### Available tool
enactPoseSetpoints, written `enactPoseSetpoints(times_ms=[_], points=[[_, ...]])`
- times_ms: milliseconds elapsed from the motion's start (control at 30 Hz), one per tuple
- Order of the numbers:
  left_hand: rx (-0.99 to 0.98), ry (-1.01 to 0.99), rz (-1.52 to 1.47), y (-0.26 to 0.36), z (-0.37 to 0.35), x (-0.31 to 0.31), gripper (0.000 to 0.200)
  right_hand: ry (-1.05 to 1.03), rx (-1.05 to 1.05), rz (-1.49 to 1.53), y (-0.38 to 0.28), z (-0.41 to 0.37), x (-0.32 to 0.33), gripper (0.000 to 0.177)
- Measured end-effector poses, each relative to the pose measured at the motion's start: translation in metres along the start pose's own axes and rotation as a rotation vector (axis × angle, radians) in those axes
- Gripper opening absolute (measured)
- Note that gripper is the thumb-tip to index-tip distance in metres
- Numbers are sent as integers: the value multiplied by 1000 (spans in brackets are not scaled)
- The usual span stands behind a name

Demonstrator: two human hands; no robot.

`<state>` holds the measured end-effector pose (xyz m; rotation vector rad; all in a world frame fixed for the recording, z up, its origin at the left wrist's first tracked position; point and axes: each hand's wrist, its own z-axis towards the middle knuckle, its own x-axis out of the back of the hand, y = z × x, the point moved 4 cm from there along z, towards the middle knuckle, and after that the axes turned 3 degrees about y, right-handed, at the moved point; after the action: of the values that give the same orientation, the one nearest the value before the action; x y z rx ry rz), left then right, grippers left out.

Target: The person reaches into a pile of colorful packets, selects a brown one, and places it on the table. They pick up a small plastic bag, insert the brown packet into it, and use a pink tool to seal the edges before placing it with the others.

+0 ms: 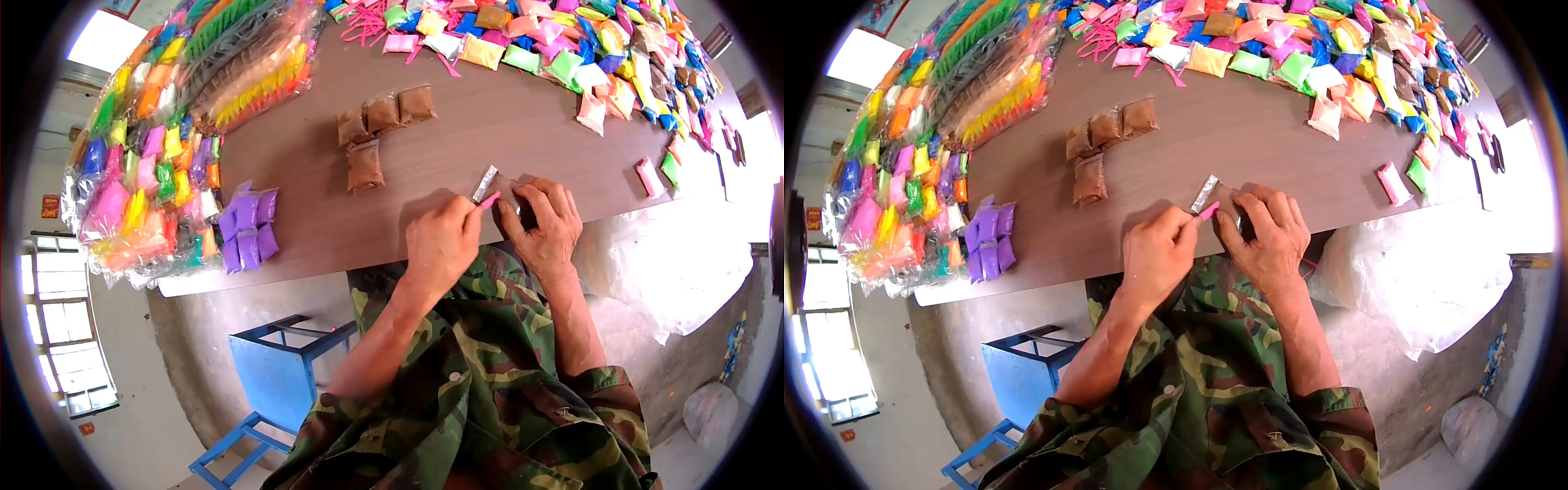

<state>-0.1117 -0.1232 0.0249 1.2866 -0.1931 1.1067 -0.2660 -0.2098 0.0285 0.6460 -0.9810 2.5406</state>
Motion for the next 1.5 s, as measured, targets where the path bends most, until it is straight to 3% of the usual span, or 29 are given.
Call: enactPoseSetpoints(times_ms=[267,367,533,667,967,1267,1500], points=[[102,60,-34,-20,-7,30,14,-49,4,-48,-2,-4,5,31],[116,122,-36,-36,-23,41,13,-83,118,-81,-3,-12,9,38],[94,193,-11,-51,-40,70,12,-264,143,-167,-7,-21,7,48],[48,302,46,-66,-47,88,11,-277,131,-171,-6,-21,6,47],[137,476,135,-109,-45,122,17,-279,160,-146,-20,-18,8,44],[155,584,139,-135,-43,139,17,-223,4,52,-20,-2,-7,31],[125,574,168,-134,-41,137,12,-244,147,72,-59,21,-67,29]])
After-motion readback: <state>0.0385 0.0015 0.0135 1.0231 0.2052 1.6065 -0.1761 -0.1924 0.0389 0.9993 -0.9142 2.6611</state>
